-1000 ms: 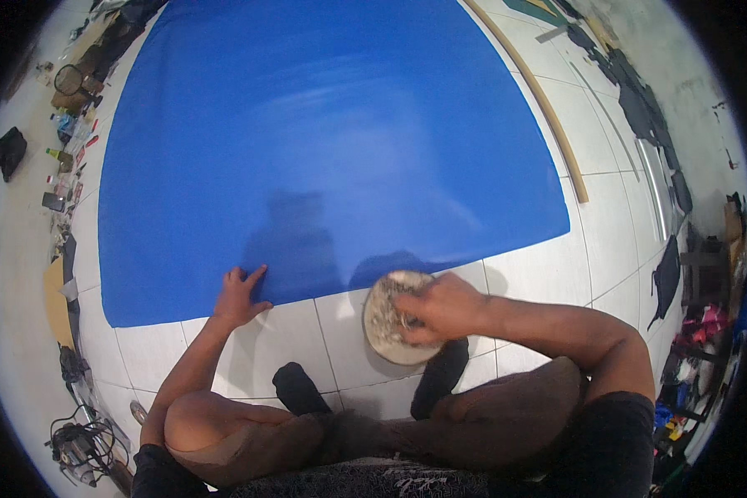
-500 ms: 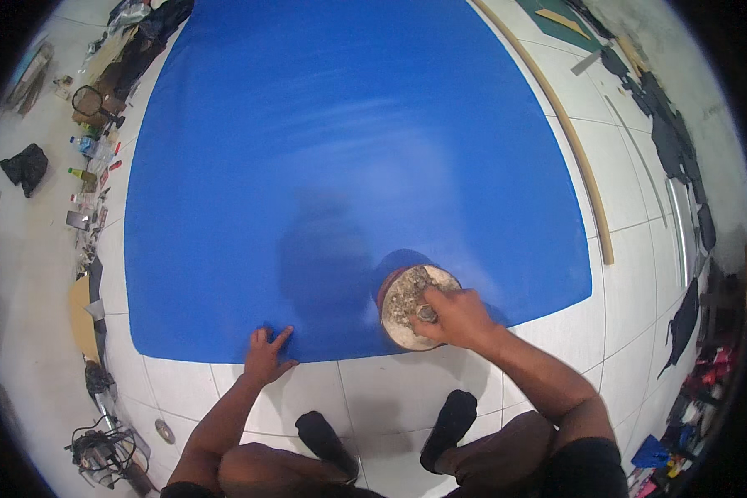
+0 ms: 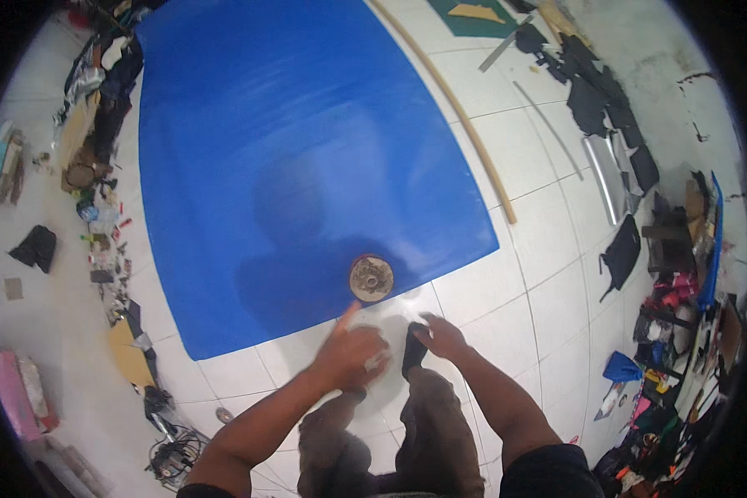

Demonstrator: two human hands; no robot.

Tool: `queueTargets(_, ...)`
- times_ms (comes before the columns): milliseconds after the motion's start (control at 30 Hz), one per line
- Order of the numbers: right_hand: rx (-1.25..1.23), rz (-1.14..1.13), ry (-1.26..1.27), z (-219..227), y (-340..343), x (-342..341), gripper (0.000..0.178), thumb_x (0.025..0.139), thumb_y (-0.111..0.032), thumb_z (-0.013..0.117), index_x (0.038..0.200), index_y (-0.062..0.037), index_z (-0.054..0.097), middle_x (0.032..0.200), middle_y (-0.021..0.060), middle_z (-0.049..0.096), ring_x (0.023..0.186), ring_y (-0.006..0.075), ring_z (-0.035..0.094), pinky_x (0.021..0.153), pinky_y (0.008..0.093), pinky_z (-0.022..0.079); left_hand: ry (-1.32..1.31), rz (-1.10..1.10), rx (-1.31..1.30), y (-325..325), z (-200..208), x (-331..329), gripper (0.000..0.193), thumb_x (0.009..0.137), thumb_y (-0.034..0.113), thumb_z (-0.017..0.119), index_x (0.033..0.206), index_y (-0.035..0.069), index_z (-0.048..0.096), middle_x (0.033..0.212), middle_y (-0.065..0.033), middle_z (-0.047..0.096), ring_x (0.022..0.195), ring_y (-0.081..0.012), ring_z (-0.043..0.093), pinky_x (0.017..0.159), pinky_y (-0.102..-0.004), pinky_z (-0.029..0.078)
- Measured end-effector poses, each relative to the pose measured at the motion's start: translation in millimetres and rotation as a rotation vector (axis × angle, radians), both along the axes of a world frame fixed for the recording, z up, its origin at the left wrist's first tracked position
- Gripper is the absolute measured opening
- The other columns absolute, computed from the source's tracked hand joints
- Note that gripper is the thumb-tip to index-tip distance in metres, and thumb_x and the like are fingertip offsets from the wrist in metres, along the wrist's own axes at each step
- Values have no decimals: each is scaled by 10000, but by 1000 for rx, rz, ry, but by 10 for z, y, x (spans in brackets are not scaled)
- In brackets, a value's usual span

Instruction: The person lays out a large blue sheet of fabric on a tiled floor, uses a wooden stick to measure and align it, and then cuts the fabric into sections using a pair of scissors.

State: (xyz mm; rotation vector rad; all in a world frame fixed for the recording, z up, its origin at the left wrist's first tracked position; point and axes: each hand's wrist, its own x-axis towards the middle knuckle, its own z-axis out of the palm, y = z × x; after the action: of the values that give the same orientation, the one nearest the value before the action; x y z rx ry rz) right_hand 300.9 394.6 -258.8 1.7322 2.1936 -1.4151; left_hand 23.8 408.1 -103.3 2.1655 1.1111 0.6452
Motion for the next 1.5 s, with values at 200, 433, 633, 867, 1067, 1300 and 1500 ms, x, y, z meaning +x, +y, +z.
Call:
queueTargets(200, -290, -395, -334, 1972, -1432, 1639, 473, 871, -442, 658, 1087, -23, 636, 959, 192, 699, 921, 332, 680, 827, 406, 529, -383, -660, 1050, 292, 3418, 489, 86, 758, 210, 703, 791, 197, 624, 754, 17, 602, 763, -217, 635, 772, -466, 509)
queueTargets(433, -530, -1050, -168, 2118, -2469, 2793, 357, 873, -362, 697, 1012, -41, 628, 786, 94, 652, 595, 153, 619, 470, 308, 485, -825, -719, 1240, 615, 4802, 1735, 245, 886, 18, 525, 660, -19, 611, 653, -133, 617, 745, -239, 676, 823, -337, 567)
queueTargets(633, -542, -1082, 60, 2106, -2068, 3880, 406, 873, -387, 694, 1037, -22, 627, 748, 82, 648, 547, 152, 600, 471, 320, 487, -1010, -1049, 1522, 1413, 5435, 3279, 252, 877, -60, 487, 658, -48, 610, 699, -157, 645, 866, -269, 688, 958, -400, 528)
queueTargets(867, -43, -1160, -69, 2539, -434, 4967, 433, 924, -373, 620, 1107, 19, 622, 846, 124, 684, 679, 176, 649, 636, 314, 519, -1260, -935, 1145, 1635, 5258, 4354, 199, 843, -91, 519, 677, -64, 625, 767, -190, 663, 965, -319, 676, 977, -462, 524)
queueTargets(1067, 80, -1036, 2, 2480, 604, 5017, 343, 929, -312, 616, 1110, -20, 624, 870, 112, 683, 702, 174, 641, 650, 315, 511, -1235, -1060, 1219, 2466, 5260, 5069, 173, 843, -97, 509, 734, -59, 637, 748, -164, 662, 871, -316, 688, 967, -453, 524)
queueTargets(1300, -267, -848, -106, 2306, 1384, 5300, 493, 874, -415, 674, 1182, -33, 623, 1027, 200, 694, 893, 284, 684, 789, 379, 536, -1293, -1023, 1090, 3712, 4637, 5729, 124, 826, -55, 535, 756, -33, 635, 755, -144, 645, 853, -301, 672, 925, -450, 521)
queueTargets(1500, -541, -1550, 96, 2536, 1574, 6109, 402, 906, -412, 656, 1090, -62, 578, 806, 49, 641, 666, 145, 634, 485, 281, 465, -1251, -1029, 988, 5293, 4638, 6324, 84, 812, -19, 557, 775, -12, 632, 760, -126, 631, 838, -287, 659, 889, -447, 519)
